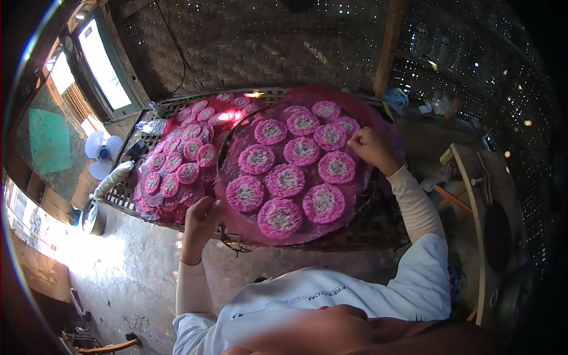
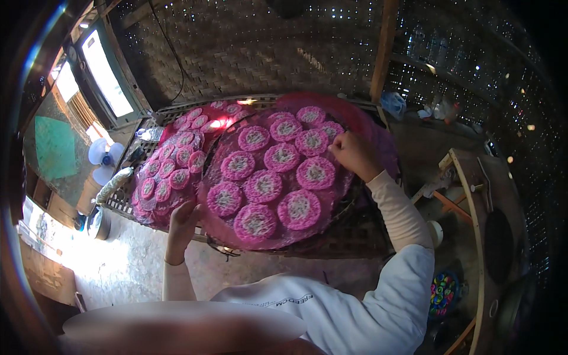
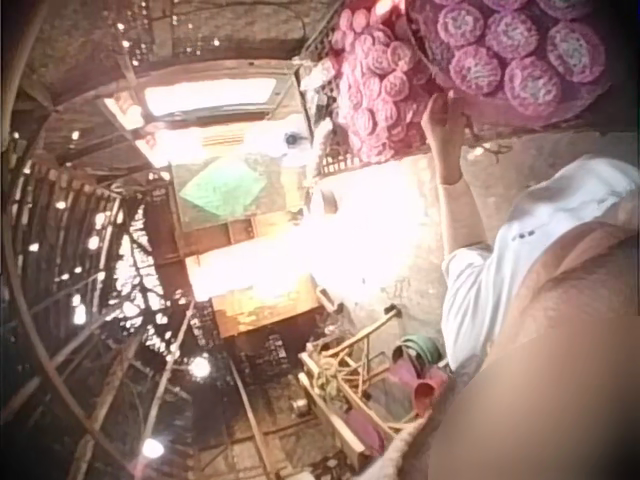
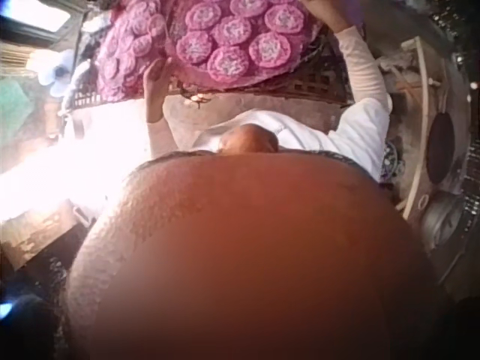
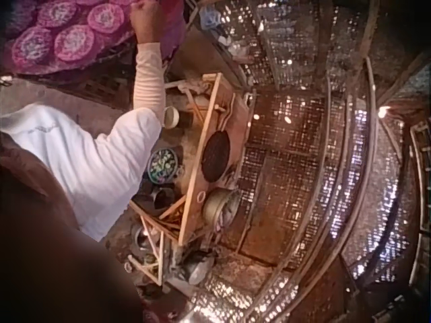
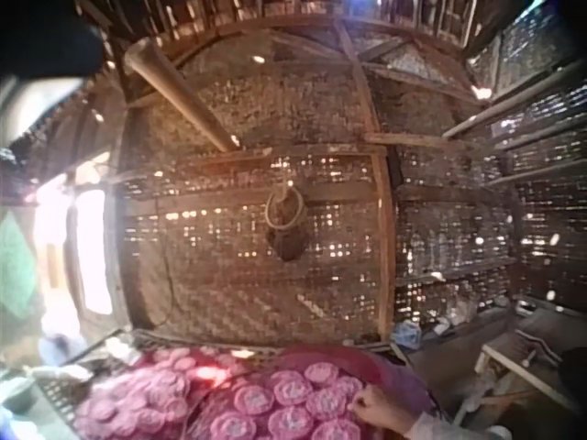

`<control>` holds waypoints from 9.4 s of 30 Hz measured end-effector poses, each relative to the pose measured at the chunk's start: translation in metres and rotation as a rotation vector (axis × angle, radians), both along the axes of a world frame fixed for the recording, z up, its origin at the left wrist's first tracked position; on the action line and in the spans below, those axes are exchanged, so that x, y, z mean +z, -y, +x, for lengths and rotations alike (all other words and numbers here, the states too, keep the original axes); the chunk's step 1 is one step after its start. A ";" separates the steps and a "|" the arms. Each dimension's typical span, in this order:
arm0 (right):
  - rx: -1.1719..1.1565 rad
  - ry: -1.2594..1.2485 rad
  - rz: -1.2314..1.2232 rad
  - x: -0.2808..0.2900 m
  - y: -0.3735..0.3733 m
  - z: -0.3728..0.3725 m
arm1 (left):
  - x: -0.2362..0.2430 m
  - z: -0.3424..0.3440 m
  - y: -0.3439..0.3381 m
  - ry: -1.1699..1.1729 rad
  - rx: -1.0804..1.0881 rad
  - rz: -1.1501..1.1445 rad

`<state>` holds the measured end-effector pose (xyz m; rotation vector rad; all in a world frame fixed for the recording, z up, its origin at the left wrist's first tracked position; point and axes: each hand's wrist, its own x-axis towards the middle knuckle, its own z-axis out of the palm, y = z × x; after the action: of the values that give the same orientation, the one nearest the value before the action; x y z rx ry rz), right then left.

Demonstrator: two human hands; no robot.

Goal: The person scoops pink batter into a mold and uses a wooden tool to smooth the surface. They then scoop white batter and use a wooden tool to create a decorative pattern on top of the pink batter. The person places the filled tray into a steamer, covers it, and later removes the tray of cooked cakes.

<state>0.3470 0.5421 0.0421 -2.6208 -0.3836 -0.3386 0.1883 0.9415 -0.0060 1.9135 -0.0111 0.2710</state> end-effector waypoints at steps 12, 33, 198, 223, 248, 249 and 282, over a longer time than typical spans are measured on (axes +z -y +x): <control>0.034 0.378 0.072 0.024 -0.030 0.028 | 0.059 0.029 0.004 0.000 -0.318 -0.288; 0.106 0.491 -0.513 0.056 -0.310 0.268 | 0.095 0.119 -0.230 0.003 -0.013 -0.007; -1.826 1.277 1.277 -0.225 0.676 -0.352 | 0.027 0.027 0.114 0.378 0.399 0.346; 0.332 -0.118 -0.146 -0.008 0.024 0.104 | 0.078 0.024 0.046 0.396 0.160 0.762; 0.330 -0.286 0.347 0.011 0.024 -0.085 | 0.026 0.221 0.028 0.030 -0.064 0.944; 0.326 -0.278 0.366 0.011 0.024 -0.082 | 0.023 0.217 0.026 0.054 0.003 0.873; 1.422 0.662 -0.024 -0.001 -0.181 -0.080 | -0.038 0.011 0.023 0.105 0.252 0.073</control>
<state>0.2670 0.7233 0.0413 -1.5492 -2.1914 -0.6201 0.1989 0.9189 -0.0440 1.9719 0.1530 0.5475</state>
